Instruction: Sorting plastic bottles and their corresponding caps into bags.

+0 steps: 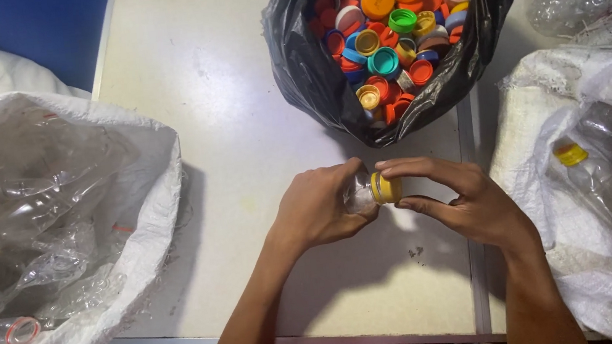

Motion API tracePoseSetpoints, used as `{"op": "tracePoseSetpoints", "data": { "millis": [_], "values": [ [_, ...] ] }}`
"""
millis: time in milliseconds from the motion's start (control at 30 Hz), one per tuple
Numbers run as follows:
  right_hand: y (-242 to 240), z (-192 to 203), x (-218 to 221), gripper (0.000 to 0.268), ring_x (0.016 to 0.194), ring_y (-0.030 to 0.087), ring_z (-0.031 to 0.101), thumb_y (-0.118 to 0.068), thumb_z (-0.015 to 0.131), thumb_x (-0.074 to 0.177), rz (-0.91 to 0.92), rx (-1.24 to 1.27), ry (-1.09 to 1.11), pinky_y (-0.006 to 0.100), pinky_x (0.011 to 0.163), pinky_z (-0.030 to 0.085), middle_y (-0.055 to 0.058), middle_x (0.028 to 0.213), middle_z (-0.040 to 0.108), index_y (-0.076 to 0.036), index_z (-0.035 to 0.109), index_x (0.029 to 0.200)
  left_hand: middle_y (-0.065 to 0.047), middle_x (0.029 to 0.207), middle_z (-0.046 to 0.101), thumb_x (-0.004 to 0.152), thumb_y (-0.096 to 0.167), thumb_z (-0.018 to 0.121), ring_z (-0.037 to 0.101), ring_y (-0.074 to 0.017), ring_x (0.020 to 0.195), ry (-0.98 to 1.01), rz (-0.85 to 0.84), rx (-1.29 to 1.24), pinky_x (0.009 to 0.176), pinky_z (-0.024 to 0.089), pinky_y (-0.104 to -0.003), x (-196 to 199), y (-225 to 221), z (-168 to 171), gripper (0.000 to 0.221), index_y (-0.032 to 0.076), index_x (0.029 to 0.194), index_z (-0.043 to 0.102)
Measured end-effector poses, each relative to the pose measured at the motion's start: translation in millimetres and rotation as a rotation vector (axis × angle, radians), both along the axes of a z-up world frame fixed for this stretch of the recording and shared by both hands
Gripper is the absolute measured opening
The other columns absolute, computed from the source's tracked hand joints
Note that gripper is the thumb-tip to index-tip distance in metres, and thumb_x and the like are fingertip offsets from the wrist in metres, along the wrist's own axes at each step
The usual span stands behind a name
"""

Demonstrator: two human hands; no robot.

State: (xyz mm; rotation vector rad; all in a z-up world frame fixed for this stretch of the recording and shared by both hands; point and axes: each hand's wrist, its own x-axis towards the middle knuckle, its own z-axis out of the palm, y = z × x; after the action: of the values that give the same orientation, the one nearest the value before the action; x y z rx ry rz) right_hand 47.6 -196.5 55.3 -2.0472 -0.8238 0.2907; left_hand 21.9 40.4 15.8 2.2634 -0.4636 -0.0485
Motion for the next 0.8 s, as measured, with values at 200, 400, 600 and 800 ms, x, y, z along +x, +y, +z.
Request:
{"op": "tracePoseSetpoints", "data": {
  "millis": [200,400,600,800],
  "values": [
    [8.3,5.6,-6.8,0.050,0.121,0.027,0.068,-0.015,0.075,0.083,-0.024,-0.074,-0.010,0.040,0.096,0.054,0.007,0.132,0.070,-0.013,0.063,0.132,-0.009,0.075,0.073,0.074,0.034,0.082,0.073,-0.0232,0.066,0.224,-0.007,0.072,0.063,0.058,-0.038,-1.3,1.1,2.4,0.042,0.010,0.102,0.063],
    [6.0,-12.8,0.5,0.031,0.103,0.023,0.077,-0.030,0.071,0.091,-0.218,-0.493,0.087,0.038,0.087,0.061,0.004,0.107,0.079,-0.016,0.073,0.118,-0.009,0.081,0.071,0.070,0.030,0.090,0.069,-0.0260,0.072,-0.070,0.044,0.264,0.068,0.055,-0.042,-2.2,-8.1,-7.6,0.047,0.008,0.101,0.061],
    [8.7,-9.9,0.5,0.054,0.110,0.025,0.075,-0.027,0.078,0.081,-0.136,-0.264,0.161,0.038,0.090,0.061,0.006,0.116,0.076,-0.016,0.061,0.130,-0.007,0.082,0.070,0.060,0.027,0.093,0.066,-0.0227,0.070,-0.139,0.070,0.247,0.066,0.054,-0.038,-3.2,-1.1,-30.8,0.057,0.009,0.104,0.062],
    [11.8,-18.7,-4.8,0.057,0.114,0.029,0.072,-0.018,0.081,0.080,-0.070,-0.271,0.019,0.042,0.092,0.060,0.007,0.123,0.073,-0.021,0.059,0.133,-0.005,0.078,0.067,0.066,0.025,0.091,0.062,-0.0196,0.066,-0.285,0.113,0.211,0.062,0.048,-0.036,-6.4,2.0,-41.7,0.046,0.009,0.099,0.063]
  ]
}}
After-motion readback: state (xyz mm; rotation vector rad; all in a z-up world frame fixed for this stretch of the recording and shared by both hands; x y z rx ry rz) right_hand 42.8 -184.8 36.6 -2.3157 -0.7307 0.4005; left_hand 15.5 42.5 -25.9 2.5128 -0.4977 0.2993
